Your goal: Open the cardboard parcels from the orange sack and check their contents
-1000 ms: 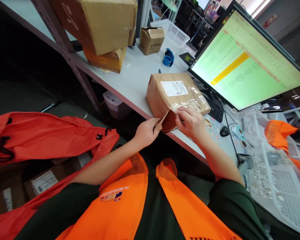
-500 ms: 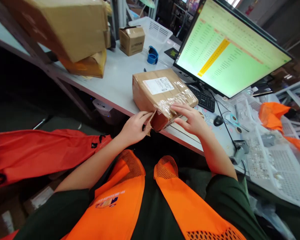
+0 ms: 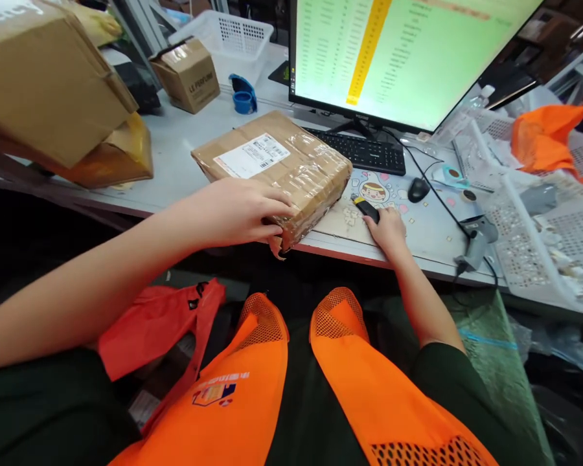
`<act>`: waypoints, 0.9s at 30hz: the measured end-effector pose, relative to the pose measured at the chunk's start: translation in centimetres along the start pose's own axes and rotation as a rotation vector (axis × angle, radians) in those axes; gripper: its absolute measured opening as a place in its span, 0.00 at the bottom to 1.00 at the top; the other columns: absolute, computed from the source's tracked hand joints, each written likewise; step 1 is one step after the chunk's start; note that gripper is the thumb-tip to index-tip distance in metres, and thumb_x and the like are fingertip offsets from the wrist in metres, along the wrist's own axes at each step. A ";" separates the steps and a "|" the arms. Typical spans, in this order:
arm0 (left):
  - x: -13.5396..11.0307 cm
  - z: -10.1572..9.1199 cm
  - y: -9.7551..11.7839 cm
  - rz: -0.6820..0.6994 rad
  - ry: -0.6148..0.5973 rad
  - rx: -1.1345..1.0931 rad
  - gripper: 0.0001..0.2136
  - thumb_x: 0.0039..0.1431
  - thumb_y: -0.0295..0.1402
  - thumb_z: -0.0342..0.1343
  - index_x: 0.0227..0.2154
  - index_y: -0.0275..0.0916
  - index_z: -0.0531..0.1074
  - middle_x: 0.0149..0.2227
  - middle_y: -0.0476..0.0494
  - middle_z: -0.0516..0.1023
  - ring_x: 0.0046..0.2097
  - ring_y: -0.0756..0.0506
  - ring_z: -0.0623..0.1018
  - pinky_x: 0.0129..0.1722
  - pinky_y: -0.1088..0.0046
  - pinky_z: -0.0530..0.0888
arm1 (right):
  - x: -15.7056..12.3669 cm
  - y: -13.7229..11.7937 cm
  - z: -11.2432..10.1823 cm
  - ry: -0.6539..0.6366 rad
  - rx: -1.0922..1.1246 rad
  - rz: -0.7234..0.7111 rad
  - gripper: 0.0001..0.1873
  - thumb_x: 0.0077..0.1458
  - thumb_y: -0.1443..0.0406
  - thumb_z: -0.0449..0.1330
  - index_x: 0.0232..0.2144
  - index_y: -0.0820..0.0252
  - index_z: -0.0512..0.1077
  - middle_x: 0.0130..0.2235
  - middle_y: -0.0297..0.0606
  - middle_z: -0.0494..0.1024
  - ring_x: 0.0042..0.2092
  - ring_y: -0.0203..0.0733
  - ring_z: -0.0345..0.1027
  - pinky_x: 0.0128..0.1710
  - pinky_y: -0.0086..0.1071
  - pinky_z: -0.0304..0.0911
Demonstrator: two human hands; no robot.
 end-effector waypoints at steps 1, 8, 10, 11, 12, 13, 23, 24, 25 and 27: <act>0.0 0.0 0.1 0.027 0.001 -0.037 0.15 0.70 0.44 0.55 0.48 0.46 0.84 0.55 0.44 0.84 0.54 0.40 0.84 0.58 0.60 0.80 | -0.4 0.1 -0.4 0.054 0.031 -0.023 0.26 0.67 0.51 0.57 0.51 0.68 0.78 0.51 0.60 0.78 0.54 0.61 0.71 0.55 0.49 0.68; 0.5 -0.2 -1.0 0.057 -0.065 -0.177 0.18 0.66 0.50 0.54 0.46 0.47 0.84 0.49 0.42 0.84 0.51 0.37 0.85 0.56 0.54 0.83 | -10.1 -4.6 -4.3 0.302 0.504 -0.409 0.22 0.68 0.51 0.59 0.55 0.57 0.76 0.46 0.47 0.83 0.46 0.54 0.78 0.47 0.46 0.75; 0.8 -0.1 -1.2 0.079 -0.103 -0.092 0.21 0.68 0.51 0.51 0.49 0.47 0.83 0.50 0.40 0.84 0.52 0.36 0.85 0.56 0.51 0.82 | -12.6 -7.8 -4.4 0.234 0.569 -0.519 0.21 0.68 0.53 0.60 0.57 0.56 0.75 0.46 0.46 0.83 0.45 0.52 0.79 0.46 0.45 0.76; 0.8 -0.1 -1.3 0.087 -0.103 -0.067 0.21 0.68 0.51 0.51 0.50 0.48 0.83 0.50 0.40 0.84 0.52 0.36 0.86 0.56 0.50 0.82 | -13.4 -9.2 -4.3 0.211 0.590 -0.550 0.21 0.68 0.53 0.60 0.57 0.56 0.75 0.45 0.45 0.83 0.44 0.51 0.79 0.46 0.44 0.77; 0.8 0.0 -1.4 0.090 -0.093 -0.050 0.21 0.69 0.52 0.52 0.50 0.48 0.83 0.50 0.39 0.85 0.52 0.36 0.86 0.56 0.49 0.82 | -13.8 -10.4 -4.1 0.201 0.606 -0.568 0.21 0.68 0.54 0.60 0.57 0.56 0.75 0.44 0.45 0.83 0.44 0.51 0.79 0.45 0.43 0.77; 0.6 0.0 -1.5 0.092 -0.074 -0.037 0.20 0.69 0.52 0.52 0.49 0.47 0.83 0.49 0.39 0.85 0.51 0.36 0.86 0.55 0.49 0.82 | -14.0 -11.3 -3.7 0.202 0.618 -0.578 0.21 0.68 0.54 0.60 0.57 0.57 0.75 0.44 0.46 0.83 0.43 0.50 0.79 0.45 0.43 0.77; -1.7 2.8 -2.6 0.072 0.292 0.150 0.11 0.70 0.41 0.58 0.41 0.42 0.82 0.47 0.38 0.88 0.49 0.39 0.88 0.49 0.61 0.85 | -12.7 -13.7 -1.1 0.282 0.648 -0.616 0.24 0.69 0.50 0.59 0.56 0.60 0.76 0.46 0.49 0.83 0.46 0.50 0.79 0.45 0.42 0.78; -1.8 3.0 -2.7 0.077 0.336 0.168 0.11 0.70 0.40 0.58 0.41 0.42 0.82 0.46 0.38 0.88 0.48 0.40 0.88 0.48 0.61 0.85 | -12.6 -13.7 -1.0 0.277 0.639 -0.615 0.24 0.69 0.49 0.58 0.56 0.59 0.77 0.45 0.49 0.83 0.46 0.50 0.79 0.46 0.42 0.78; -1.9 3.3 -2.6 0.084 0.377 0.187 0.10 0.70 0.39 0.57 0.40 0.42 0.82 0.45 0.39 0.88 0.47 0.40 0.88 0.47 0.62 0.85 | -12.4 -13.7 -1.1 0.278 0.632 -0.619 0.25 0.69 0.49 0.58 0.55 0.59 0.77 0.45 0.49 0.83 0.45 0.50 0.79 0.45 0.41 0.78; -2.0 3.6 -2.5 0.107 0.453 0.222 0.10 0.71 0.38 0.57 0.38 0.43 0.81 0.42 0.40 0.89 0.45 0.40 0.89 0.44 0.63 0.85 | -12.2 -13.4 -1.2 0.304 0.636 -0.636 0.25 0.70 0.48 0.58 0.55 0.60 0.77 0.45 0.49 0.83 0.45 0.49 0.80 0.45 0.40 0.78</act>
Point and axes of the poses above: each hand's wrist, its own x-axis towards the middle knuckle, its own z-axis out of the palm, y = z × x, the point moved 5 cm from there along x, towards the middle knuckle
